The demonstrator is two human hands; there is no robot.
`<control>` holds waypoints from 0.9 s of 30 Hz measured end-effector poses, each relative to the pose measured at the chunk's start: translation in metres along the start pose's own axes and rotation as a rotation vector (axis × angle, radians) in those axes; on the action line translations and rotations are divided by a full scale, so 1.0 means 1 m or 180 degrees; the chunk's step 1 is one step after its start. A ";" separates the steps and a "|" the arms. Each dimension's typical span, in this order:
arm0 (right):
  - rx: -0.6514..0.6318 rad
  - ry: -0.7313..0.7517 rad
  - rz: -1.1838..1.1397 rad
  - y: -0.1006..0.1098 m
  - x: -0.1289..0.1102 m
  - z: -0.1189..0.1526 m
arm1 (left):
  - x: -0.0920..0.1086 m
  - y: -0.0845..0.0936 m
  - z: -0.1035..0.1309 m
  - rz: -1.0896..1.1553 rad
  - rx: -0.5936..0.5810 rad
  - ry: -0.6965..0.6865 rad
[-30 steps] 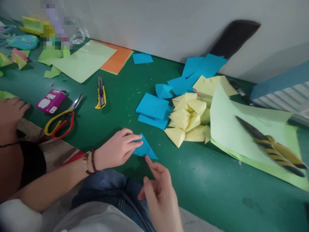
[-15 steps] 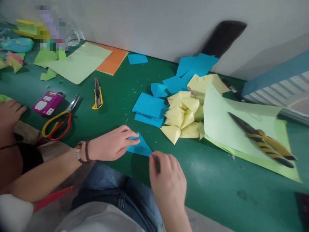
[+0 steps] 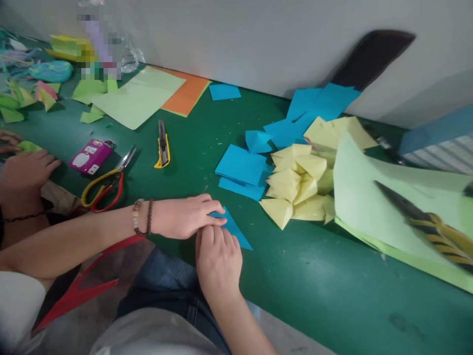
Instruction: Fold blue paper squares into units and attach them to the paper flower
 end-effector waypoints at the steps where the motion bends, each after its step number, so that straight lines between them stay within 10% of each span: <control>1: 0.0054 0.0008 -0.0056 -0.001 -0.003 -0.001 | -0.001 0.001 -0.001 0.0002 -0.0088 -0.0011; 16: -0.0214 0.0081 -0.1424 0.014 -0.026 0.019 | -0.010 0.001 -0.005 -0.0028 -0.0156 -0.0112; 27: -0.0910 -0.2027 -0.2484 0.031 0.022 0.052 | -0.013 0.011 -0.006 0.0237 -0.0423 -0.0150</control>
Point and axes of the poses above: each hand's wrist, its own z-axis away from the middle knuckle, its own y-axis out of the back of the hand, x = y × z, the point moved 3 cm from there along -z, towards the middle knuckle, and after that the axes turned 6 degrees about -z, right-handed, at the moved point
